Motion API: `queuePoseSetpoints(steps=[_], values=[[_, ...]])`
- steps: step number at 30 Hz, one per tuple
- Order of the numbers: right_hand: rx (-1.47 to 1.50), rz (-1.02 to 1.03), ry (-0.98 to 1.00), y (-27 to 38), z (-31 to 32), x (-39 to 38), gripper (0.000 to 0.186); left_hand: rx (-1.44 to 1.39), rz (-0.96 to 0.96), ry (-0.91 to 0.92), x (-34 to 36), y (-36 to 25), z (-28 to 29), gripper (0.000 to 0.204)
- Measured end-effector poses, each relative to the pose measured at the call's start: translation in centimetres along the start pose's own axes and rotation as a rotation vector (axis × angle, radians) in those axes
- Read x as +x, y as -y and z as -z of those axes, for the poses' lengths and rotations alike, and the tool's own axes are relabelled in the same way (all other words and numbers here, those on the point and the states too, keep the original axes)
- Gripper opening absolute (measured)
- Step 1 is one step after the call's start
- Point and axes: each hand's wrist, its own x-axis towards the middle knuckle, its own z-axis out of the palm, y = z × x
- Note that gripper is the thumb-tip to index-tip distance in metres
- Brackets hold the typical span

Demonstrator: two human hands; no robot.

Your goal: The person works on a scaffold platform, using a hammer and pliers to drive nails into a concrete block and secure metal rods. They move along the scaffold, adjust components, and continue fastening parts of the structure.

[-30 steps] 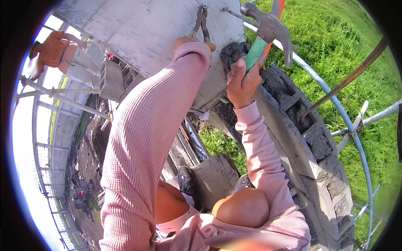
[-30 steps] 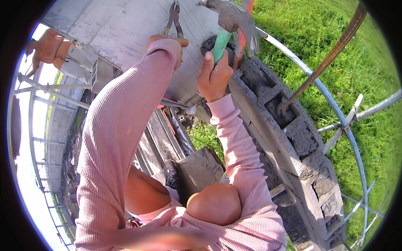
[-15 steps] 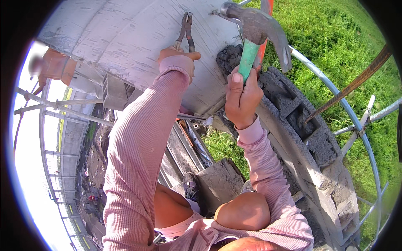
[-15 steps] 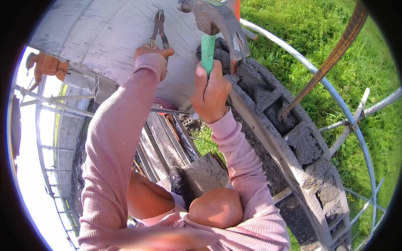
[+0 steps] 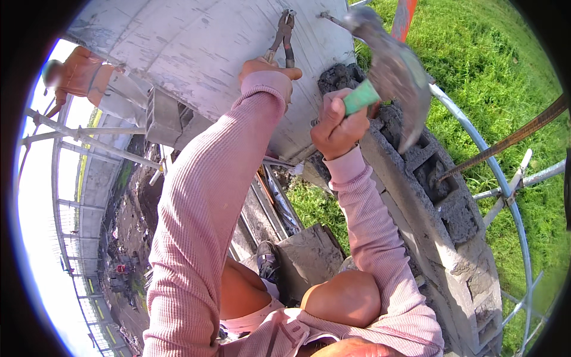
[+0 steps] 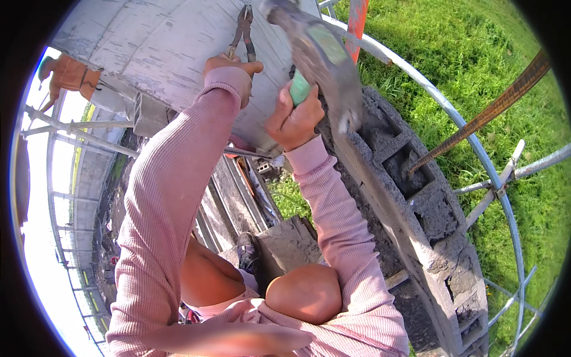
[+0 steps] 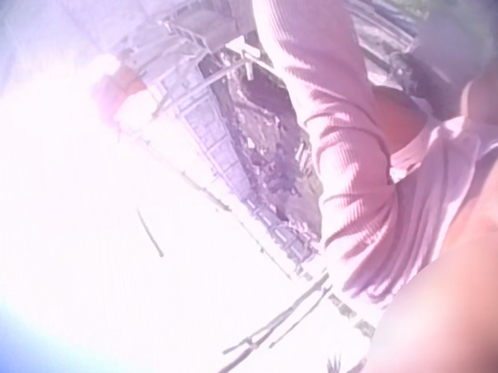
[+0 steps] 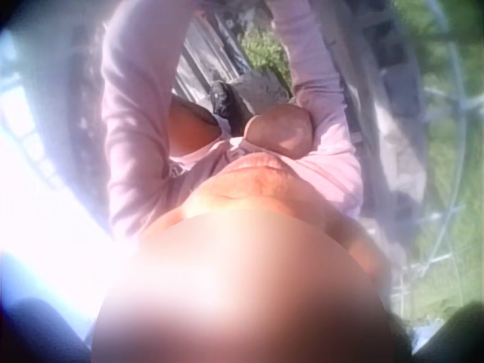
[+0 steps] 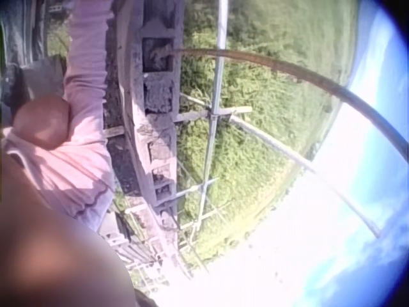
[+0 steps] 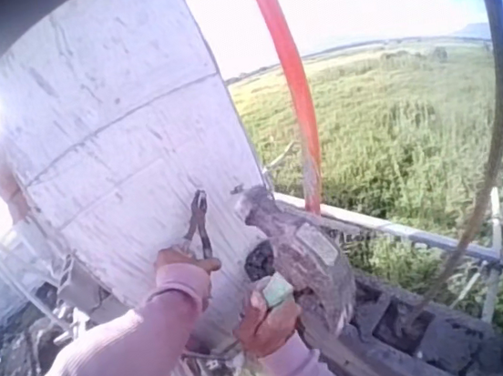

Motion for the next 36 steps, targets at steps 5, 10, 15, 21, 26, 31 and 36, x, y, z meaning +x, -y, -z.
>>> queuePoseSetpoints(steps=[5, 10, 15, 21, 26, 31, 36], values=[[-0.193, -0.224, 0.402, -0.3, 1.9, -1.8, 0.021, -0.112, 0.021, 0.059, 0.0, 0.3, -0.5, 0.060], [0.060, -0.473, 0.315, 1.4, 7.2, -7.1, 0.029, -0.170, -0.098, 0.009, -0.4, 0.5, -0.6, 0.077], [-0.005, -0.623, 0.387, 3.2, 12.5, -11.2, 0.030, -0.219, -0.078, 0.099, -0.7, 2.3, 1.0, 0.081], [-0.079, -0.813, 0.510, 4.8, 17.6, -17.5, 0.025, -0.387, -0.112, 0.407, -3.4, 8.8, 1.7, 0.050], [-0.193, -0.813, 0.587, 4.3, 19.5, -19.6, 0.022, -0.543, -0.075, 0.638, -6.1, 12.3, 0.2, 0.044], [-0.276, -0.846, 0.612, 3.4, 21.2, -20.6, 0.025, -0.285, -0.353, 0.877, -8.0, 14.3, -0.7, 0.027], [-0.422, -0.856, 0.658, 3.6, 23.3, -21.5, 0.029, -0.128, -0.289, 1.070, -8.5, 16.0, -2.2, 0.023]])
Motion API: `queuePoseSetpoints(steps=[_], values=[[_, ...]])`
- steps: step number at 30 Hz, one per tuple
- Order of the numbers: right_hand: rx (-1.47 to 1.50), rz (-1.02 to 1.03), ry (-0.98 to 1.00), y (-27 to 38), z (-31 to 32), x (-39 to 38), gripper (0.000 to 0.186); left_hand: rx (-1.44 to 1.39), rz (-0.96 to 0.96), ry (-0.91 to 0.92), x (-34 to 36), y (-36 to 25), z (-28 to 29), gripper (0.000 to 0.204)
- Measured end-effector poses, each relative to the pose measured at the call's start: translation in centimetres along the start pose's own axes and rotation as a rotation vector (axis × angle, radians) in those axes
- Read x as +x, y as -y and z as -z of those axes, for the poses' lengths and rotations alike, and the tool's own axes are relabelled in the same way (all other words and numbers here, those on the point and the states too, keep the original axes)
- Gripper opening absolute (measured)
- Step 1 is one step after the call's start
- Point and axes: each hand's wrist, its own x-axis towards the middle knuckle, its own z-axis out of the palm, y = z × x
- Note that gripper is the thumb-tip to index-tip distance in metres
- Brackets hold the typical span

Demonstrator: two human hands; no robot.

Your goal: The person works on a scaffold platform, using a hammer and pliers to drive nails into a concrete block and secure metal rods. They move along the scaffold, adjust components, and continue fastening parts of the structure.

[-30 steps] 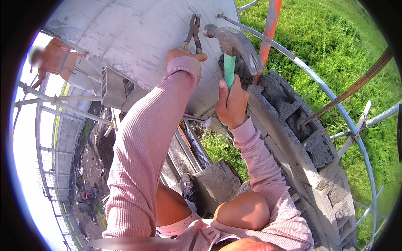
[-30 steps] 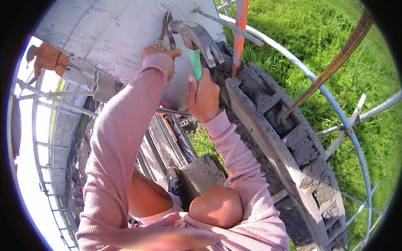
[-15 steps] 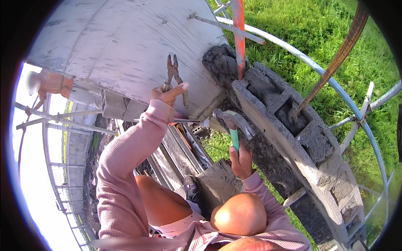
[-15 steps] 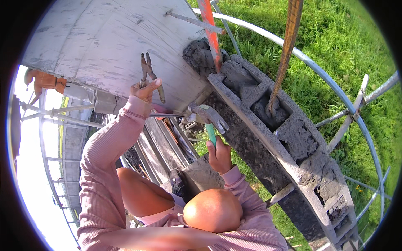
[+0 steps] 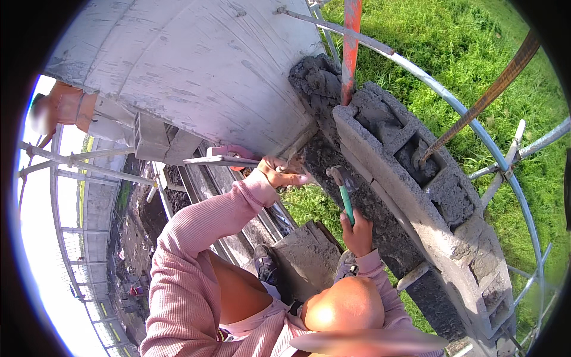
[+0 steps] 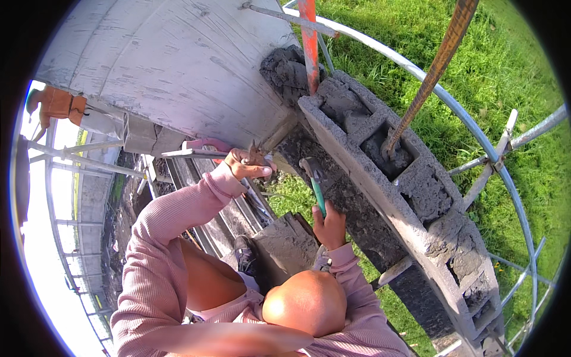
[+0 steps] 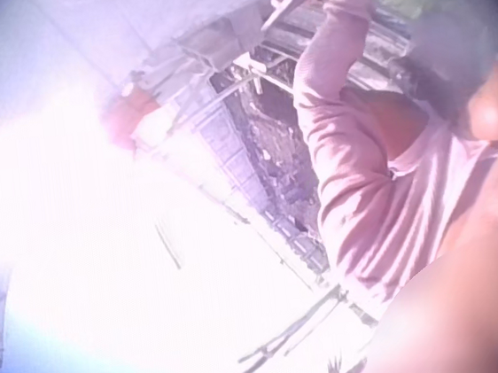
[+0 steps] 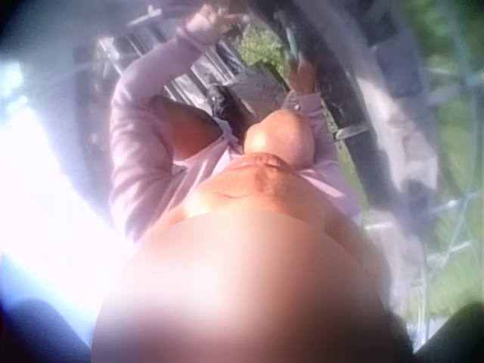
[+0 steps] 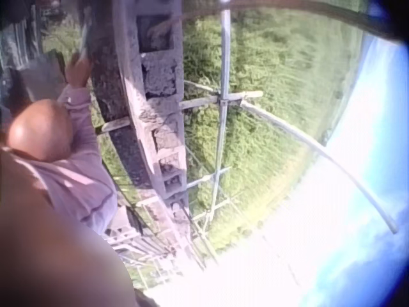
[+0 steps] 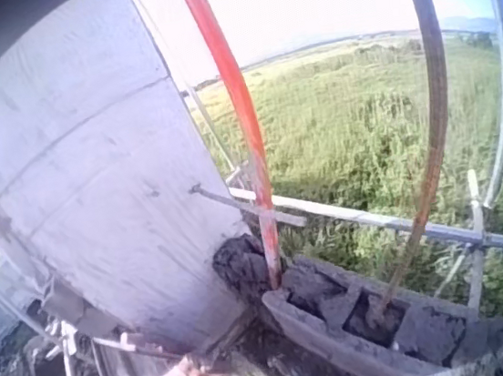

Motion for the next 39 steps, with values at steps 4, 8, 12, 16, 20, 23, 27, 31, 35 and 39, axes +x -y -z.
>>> queuePoseSetpoints(steps=[4, 8, 12, 16, 20, 23, 27, 31, 35, 39], values=[[-0.096, -0.030, -0.021, 0.0, 0.9, -1.6, 0.033, -0.125, -0.041, 0.165, -0.2, 1.4, -0.2, 0.033], [-0.050, -0.075, -0.074, 1.0, 0.7, -2.2, 0.031, -0.209, -0.079, 0.213, -0.7, 2.7, 0.2, 0.035], [0.093, -0.076, -0.123, 2.8, -0.3, -0.9, 0.028, -0.557, -0.050, 0.321, -0.5, 3.4, 0.2, 0.034], [0.350, -0.039, -0.159, 6.6, -0.5, 1.6, 0.029, -0.527, -0.060, 0.213, 0.5, 2.7, 0.7, 0.030], [0.444, 0.134, -0.164, 12.3, 0.7, 5.8, 0.030, -0.503, -0.124, 0.186, 1.1, 1.2, 1.7, 0.022], [0.316, 0.292, -0.201, 15.5, 1.7, 8.2, 0.031, -0.554, -0.183, 0.196, 0.8, 1.1, 1.7, 0.032], [0.095, 0.392, -0.305, 15.9, 2.7, 7.5, 0.027, -0.566, 0.044, 0.138, 1.2, 3.2, 0.8, 0.030], [-0.082, -0.016, -0.048, 12.5, 4.2, 2.1, 0.032, -0.473, 0.317, 0.291, 2.8, 6.8, -1.5, 0.045], [-0.172, -0.249, 0.134, 8.7, 4.8, -3.8, 0.030, -0.244, 0.405, 0.647, 3.7, 11.0, -4.4, 0.044], [-0.179, -0.377, 0.190, 7.8, 6.5, -7.1, 0.025, -0.025, 0.669, 0.670, 3.9, 13.1, -6.3, 0.038]])
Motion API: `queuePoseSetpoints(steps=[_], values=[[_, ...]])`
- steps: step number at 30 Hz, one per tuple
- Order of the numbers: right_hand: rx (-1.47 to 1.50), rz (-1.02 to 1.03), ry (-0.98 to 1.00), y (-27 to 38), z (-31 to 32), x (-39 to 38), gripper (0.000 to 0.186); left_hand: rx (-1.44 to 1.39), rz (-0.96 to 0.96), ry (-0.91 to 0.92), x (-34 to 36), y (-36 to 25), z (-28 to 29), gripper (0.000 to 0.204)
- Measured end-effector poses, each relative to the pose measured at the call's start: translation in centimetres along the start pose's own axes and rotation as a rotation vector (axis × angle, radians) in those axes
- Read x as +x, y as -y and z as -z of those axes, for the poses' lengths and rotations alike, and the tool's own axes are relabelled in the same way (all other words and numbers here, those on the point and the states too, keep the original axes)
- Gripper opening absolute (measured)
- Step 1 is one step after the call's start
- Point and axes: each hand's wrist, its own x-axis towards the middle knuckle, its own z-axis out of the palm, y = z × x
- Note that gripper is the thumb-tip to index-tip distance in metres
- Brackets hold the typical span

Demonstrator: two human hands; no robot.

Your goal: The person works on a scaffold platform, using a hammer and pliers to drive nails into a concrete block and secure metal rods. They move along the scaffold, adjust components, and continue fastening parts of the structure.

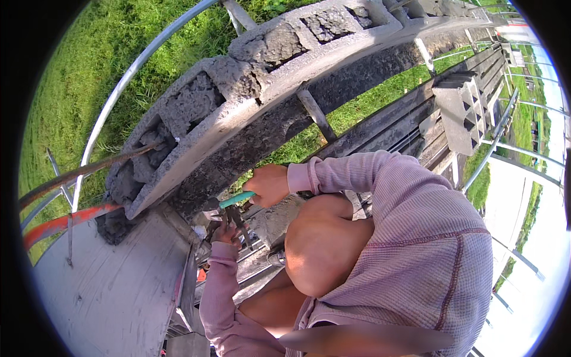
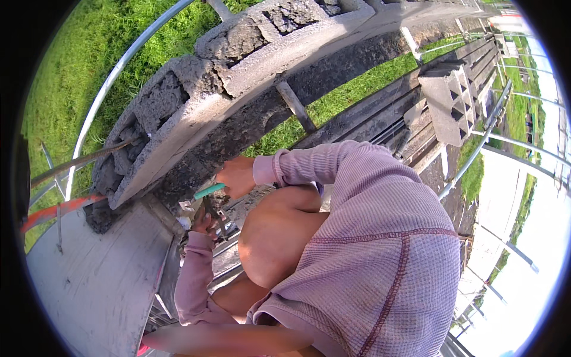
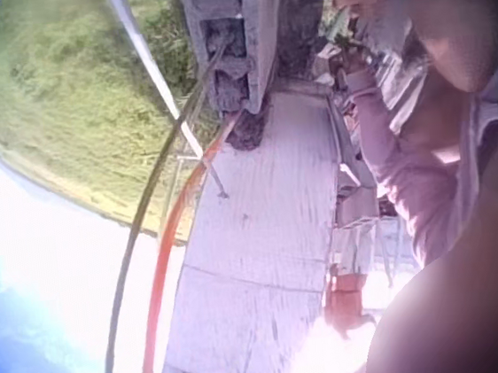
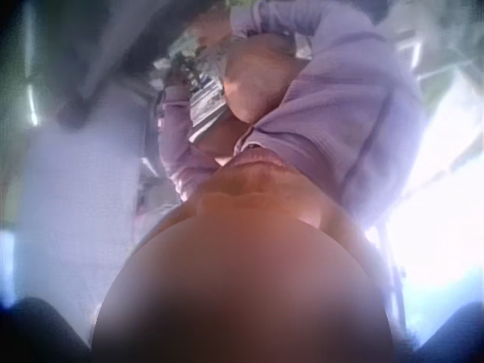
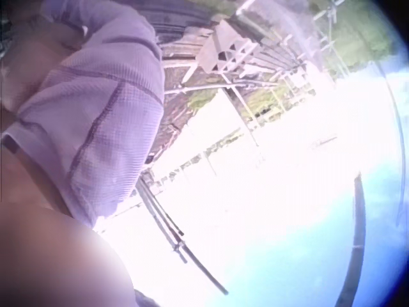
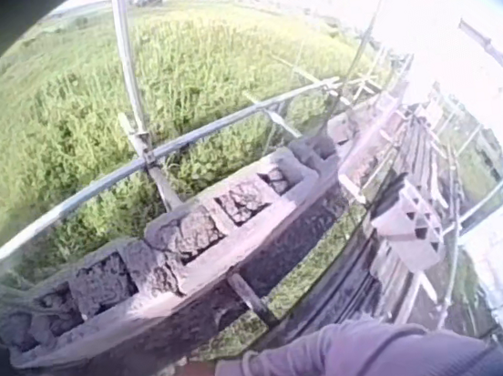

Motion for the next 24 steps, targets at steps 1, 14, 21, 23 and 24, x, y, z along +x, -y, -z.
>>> queuePoseSetpoints(steps=[1, 14, 21, 23, 24], values=[[-0.019, -0.037, 0.005, -0.1, 0.6, -0.7, 0.025, 0.028, 0.088, -0.056, 0.1, -0.1, -0.1, 0.036], [0.214, -0.842, -0.211, 2.6, 0.9, -19.6, 0.033, 0.037, 0.153, -0.240, -14.5, -4.9, -5.3, 0.034], [0.619, -1.371, -0.468, 11.2, -4.3, -42.8, 0.036, -0.027, 0.248, 0.060, -23.6, -11.7, -10.7, 0.031], [0.941, -1.474, -0.525, 13.2, -7.4, -49.2, 0.025, 0.007, 0.235, 0.184, -25.8, -13.2, -12.6, 0.035], [1.023, -1.423, -0.521, 14.1, -9.1, -52.5, 0.027, 0.042, 0.192, 0.208, -26.8, -13.8, -13.7, 0.036]])
